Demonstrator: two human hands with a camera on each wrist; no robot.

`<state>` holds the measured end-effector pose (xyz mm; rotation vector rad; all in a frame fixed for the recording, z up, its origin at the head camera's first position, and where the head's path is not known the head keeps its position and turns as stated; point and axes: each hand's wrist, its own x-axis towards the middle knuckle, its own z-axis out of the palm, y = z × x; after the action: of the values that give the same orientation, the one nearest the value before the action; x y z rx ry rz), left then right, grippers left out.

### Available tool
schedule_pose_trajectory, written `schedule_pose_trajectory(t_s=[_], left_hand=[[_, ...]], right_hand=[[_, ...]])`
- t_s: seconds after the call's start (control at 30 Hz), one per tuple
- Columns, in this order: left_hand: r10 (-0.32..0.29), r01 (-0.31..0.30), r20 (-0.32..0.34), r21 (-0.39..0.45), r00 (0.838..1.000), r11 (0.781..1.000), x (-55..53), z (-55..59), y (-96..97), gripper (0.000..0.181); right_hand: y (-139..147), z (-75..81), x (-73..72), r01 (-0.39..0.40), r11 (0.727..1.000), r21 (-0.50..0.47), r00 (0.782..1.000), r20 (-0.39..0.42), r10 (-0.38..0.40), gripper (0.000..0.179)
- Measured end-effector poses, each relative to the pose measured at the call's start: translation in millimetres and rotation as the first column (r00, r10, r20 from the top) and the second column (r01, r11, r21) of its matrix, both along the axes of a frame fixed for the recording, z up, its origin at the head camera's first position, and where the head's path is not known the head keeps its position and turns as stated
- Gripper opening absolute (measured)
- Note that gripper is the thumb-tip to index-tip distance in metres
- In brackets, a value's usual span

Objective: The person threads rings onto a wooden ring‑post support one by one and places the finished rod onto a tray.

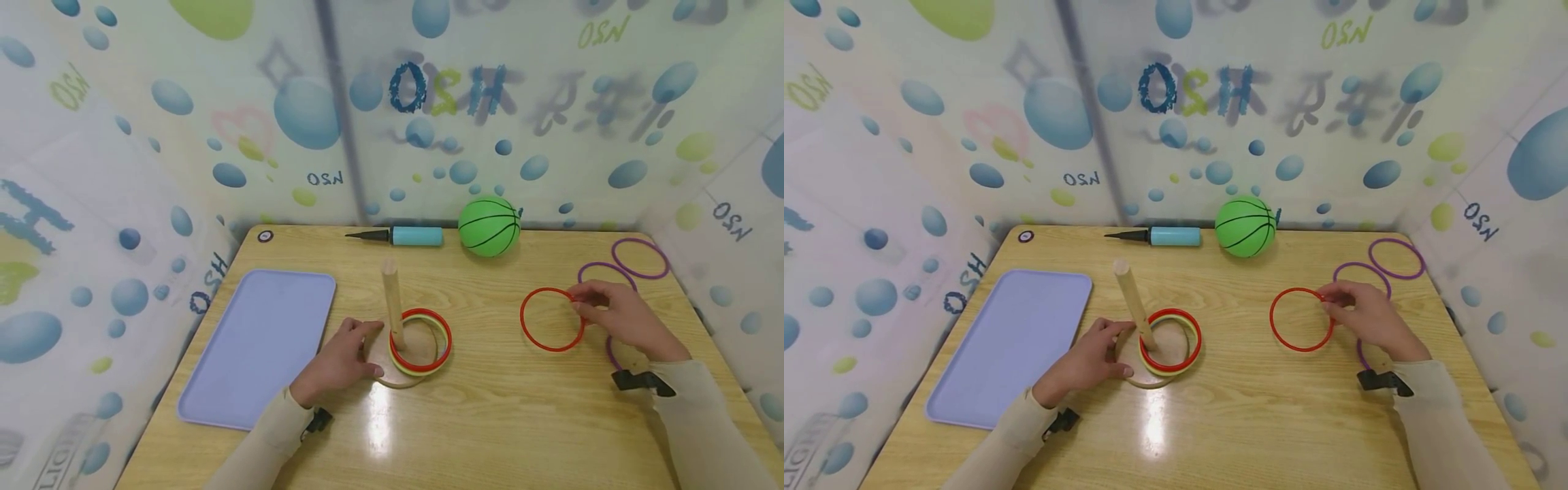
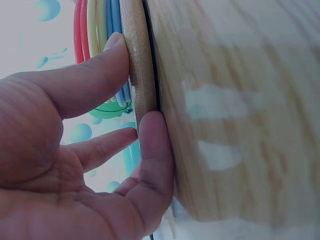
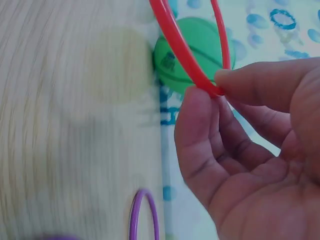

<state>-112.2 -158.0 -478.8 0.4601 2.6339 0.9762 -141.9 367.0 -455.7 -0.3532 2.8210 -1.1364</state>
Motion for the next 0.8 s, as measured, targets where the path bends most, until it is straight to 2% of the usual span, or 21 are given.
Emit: schedule_pose_trajectory(t_s=[0.17,0.4,0.53,0.8], left_hand=[[-0.005,0.005,0.004,-0.003,1.000,1.000,0.7,1.7,-0.3,0.084],[-0.004,0.004,-0.001,-0.003,1.000,1.000,1.0,5.4,0.4,0.084],[0.007,-0.007,0.013,-0.009,1.000,1.000,1.4,6.0,1.8,0.084],[0.011,-0.011,0.018,-0.012,1.000,1.000,1.2,4.7,1.7,0.082]], right_hand=[[-14,7.5,4.9,-0.003,0.997,-0.076,0.998,0.059,0.007,0.031],[-37,21.2,11.7,-0.021,0.984,-0.174,0.997,0.073,0.034,0.032],[-51,30.2,16.8,-0.034,0.966,-0.255,0.997,0.059,0.050,0.028],[-72,49.7,22.5,-0.095,0.911,-0.401,0.994,0.015,0.111,0.023]])
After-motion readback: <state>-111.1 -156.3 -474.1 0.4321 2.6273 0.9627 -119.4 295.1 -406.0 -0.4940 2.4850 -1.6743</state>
